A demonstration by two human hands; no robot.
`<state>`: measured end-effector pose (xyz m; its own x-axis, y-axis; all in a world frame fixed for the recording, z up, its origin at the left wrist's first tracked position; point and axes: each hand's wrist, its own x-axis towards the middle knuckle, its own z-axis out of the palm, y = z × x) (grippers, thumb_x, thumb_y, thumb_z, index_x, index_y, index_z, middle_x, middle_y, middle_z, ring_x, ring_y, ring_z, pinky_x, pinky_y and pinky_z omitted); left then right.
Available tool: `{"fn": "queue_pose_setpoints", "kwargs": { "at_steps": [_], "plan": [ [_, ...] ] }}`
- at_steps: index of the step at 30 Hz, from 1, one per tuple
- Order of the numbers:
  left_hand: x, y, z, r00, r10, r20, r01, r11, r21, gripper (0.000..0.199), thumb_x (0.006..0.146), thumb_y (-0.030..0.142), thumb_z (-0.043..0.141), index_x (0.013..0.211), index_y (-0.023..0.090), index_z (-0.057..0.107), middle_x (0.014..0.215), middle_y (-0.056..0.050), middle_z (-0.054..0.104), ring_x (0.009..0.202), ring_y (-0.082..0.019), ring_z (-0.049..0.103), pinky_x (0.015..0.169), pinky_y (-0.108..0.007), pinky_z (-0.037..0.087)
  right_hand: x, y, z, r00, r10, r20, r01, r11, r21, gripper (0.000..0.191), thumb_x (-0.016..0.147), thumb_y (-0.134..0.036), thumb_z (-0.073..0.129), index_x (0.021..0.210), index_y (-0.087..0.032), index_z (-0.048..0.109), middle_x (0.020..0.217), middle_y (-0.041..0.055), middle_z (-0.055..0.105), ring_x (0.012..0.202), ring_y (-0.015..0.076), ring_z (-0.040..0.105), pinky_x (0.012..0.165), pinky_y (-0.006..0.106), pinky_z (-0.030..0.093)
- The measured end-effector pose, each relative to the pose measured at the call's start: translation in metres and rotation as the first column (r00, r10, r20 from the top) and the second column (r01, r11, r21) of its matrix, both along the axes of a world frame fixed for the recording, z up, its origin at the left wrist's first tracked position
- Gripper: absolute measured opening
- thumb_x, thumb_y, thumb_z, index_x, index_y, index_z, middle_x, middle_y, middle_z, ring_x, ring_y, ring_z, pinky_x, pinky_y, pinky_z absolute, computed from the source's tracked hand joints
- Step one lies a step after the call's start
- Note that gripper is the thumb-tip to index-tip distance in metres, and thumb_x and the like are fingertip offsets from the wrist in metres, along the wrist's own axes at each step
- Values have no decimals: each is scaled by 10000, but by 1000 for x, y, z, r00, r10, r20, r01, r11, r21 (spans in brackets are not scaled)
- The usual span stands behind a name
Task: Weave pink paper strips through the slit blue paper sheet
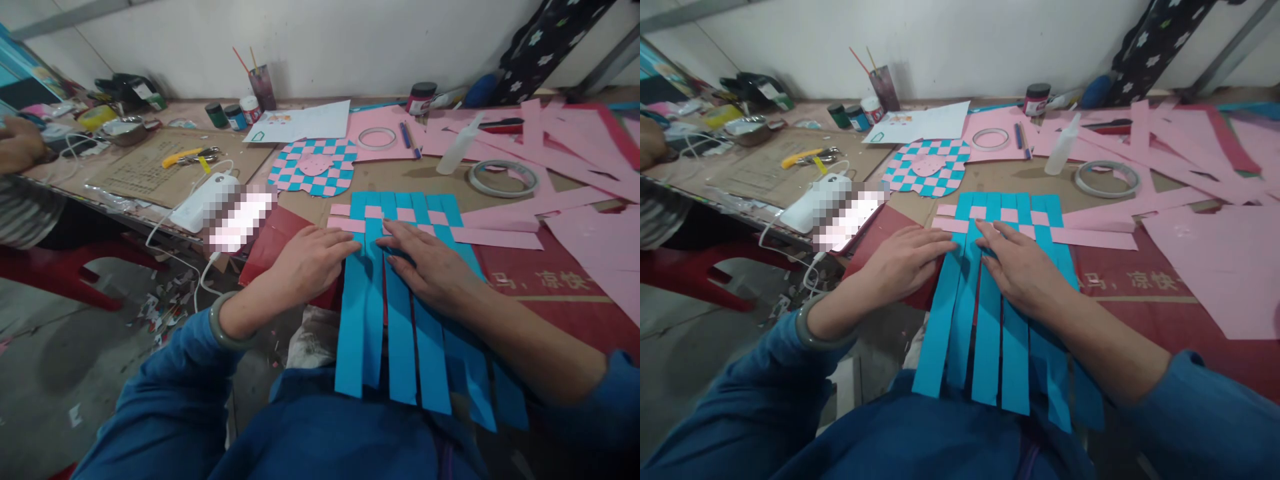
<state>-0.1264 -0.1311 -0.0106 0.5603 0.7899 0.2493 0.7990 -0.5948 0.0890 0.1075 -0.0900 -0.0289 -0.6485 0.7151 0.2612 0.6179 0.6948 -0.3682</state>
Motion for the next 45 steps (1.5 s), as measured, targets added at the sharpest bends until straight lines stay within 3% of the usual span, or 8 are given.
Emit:
{"fn": "queue_pose_setpoints", "kwargs": {
  "at_steps": [5, 9, 17, 22, 28, 35, 41, 45],
  "plan": [
    [-6, 20, 11, 977, 140, -162, -144, 989, -15, 354, 914, 116, 406, 1200, 127, 614, 1237, -155, 651, 1141, -274, 620, 919, -409, 505, -1, 0, 3, 1000, -5, -26, 5, 1000, -6, 535, 941, -268, 391, 1458, -130, 396, 1270, 141, 678, 1335, 292, 510, 1055, 538, 473],
    [-10, 39, 15, 960, 148, -239, -181, 976, -120, 345, 884, 95, 431, 1168, 121, 625, 1089, -129, 694, 1053, -261, 646, 858, -360, 504, -1, -1, 5, 999, -13, -30, 12, 1000, -21, 529, 932, -249, 403, 1451, -151, 391, 1276, 140, 674, 1280, 290, 564, 1027, 529, 495],
    [-12, 60, 11, 979, 92, -180, -112, 988, -105, 319, 921, 139, 424, 1126, 151, 667, 1037, -107, 712, 991, -222, 650, 845, -323, 468, -1, -1, 3, 1000, -13, -28, 12, 999, -33, 544, 929, -253, 404, 1465, -166, 366, 1268, 137, 679, 1273, 290, 571, 1025, 539, 491],
    [-12, 67, 12, 979, 134, -150, -154, 979, -130, 355, 895, 159, 492, 1211, 187, 652, 1130, -88, 689, 1044, -226, 632, 841, -312, 458, -1, -1, 3, 999, -26, -28, 25, 999, -43, 539, 927, -254, 408, 1455, -151, 376, 1261, 146, 680, 1278, 291, 566, 1029, 532, 488],
    [-4, 74, 19, 968, 207, -143, -230, 959, -166, 343, 911, 215, 493, 1217, 191, 648, 1054, -82, 686, 1017, -233, 623, 831, -321, 458, -1, 0, 3, 999, -13, -31, 12, 998, -55, 528, 933, -257, 402, 1451, -160, 378, 1267, 143, 677, 1274, 283, 571, 1029, 528, 489],
    [-4, 82, 6, 990, 37, -139, -64, 977, -202, 304, 964, 289, 463, 1024, 106, 698, 1138, -120, 671, 1040, -225, 615, 884, -319, 436, 12, 0, 7, 997, -40, -59, 35, 996, -86, 575, 960, -297, 403, 1513, -174, 309, 1323, 137, 647, 1305, 283, 542, 1014, 504, 508],
    [-6, 83, 10, 997, 43, -67, -59, 965, -254, 306, 945, 357, 510, 989, 119, 696, 1045, -110, 666, 1005, -226, 599, 854, -309, 420, 22, 11, 36, 999, -24, 39, 25, 999, -45, 593, 966, -341, 418, 1540, -251, 298, 1319, 91, 655, 1260, 310, 579, 960, 509, 539],
    [-5, 85, 10, 997, 61, -51, -72, 964, -257, 325, 925, 399, 539, 984, 126, 706, 1077, -125, 643, 1032, -241, 585, 901, -335, 415, 7, 32, 30, 994, 5, 106, 1, 998, -61, 577, 962, -367, 387, 1505, -172, 369, 1374, 131, 610, 1326, 319, 515, 1044, 531, 475]
  ]
}}
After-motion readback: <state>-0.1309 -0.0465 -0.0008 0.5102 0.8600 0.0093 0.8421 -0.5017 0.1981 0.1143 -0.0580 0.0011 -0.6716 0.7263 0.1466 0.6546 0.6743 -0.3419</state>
